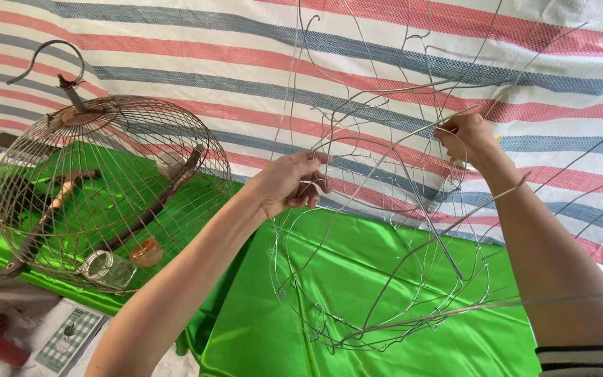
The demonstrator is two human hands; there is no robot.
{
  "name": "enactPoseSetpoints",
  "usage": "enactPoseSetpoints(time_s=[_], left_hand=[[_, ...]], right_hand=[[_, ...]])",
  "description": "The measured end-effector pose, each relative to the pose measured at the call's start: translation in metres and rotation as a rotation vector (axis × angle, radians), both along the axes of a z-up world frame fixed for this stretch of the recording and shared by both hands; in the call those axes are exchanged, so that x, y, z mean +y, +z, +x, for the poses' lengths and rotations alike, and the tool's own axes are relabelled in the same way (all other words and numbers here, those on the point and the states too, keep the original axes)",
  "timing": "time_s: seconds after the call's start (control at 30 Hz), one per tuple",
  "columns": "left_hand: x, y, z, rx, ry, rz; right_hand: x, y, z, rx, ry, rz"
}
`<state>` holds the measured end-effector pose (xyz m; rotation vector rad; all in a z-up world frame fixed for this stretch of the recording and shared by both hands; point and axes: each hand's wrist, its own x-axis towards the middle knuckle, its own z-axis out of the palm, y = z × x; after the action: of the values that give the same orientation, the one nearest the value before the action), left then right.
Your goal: Inspecting and adjusting the joints of a wire frame structure to ensure they are secure and properly aligned.
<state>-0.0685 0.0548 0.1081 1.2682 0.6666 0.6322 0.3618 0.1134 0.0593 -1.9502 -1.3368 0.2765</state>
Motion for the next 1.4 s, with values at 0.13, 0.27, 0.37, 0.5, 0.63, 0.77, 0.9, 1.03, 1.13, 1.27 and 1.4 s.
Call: enactPoseSetpoints(time_s=[0.13, 0.27, 0.37, 0.5, 0.63, 0.77, 0.9, 1.03, 1.13, 1.27, 1.4], left_hand=[[0.002, -0.004, 0.000, -0.011, 0.012, 0.010], [-0.001, -0.003, 0.001, -0.009, 0.015, 0.004], [0.004, -0.006, 0.003, -0.005, 0.016, 0.003], [0.001, -0.006, 0.007, -0.037, 0.029, 0.010], [-0.001, -0.003, 0.008, -0.032, 0.041, 0.011], [-0.003, -0.001, 0.006, -0.021, 0.028, 0.017], [-0.002, -0.004, 0.005, -0.036, 0.044, 0.036], [-0.001, -0.002, 0.004, -0.014, 0.036, 0.029], [-0.002, -0.002, 0.004, -0.007, 0.039, 0.028], [-0.005, 0.003, 0.006, -0.001, 0.028, 0.033], [-0.006, 0.007, 0.011, 0.023, 0.011, 0.027]], right_hand=[[-0.007, 0.009, -0.010, -0.233, 0.006, -0.133], [-0.033, 0.026, -0.024, -0.286, 0.053, -0.214], [-0.067, 0.055, -0.063, -0.086, 0.045, -0.217], [-0.057, 0.055, -0.053, -0.034, 0.067, -0.181], [-0.070, 0.066, -0.065, -0.101, 0.072, -0.170], [-0.082, 0.077, -0.076, 0.169, 0.235, -0.136], [-0.094, 0.084, -0.072, 0.246, 0.310, -0.116], [-0.095, 0.084, -0.071, 0.284, 0.338, -0.125], [-0.093, 0.082, -0.070, 0.281, 0.321, -0.108], [-0.104, 0.098, -0.089, 0.289, 0.335, -0.147], [-0.094, 0.089, -0.079, 0.287, 0.381, -0.114]])
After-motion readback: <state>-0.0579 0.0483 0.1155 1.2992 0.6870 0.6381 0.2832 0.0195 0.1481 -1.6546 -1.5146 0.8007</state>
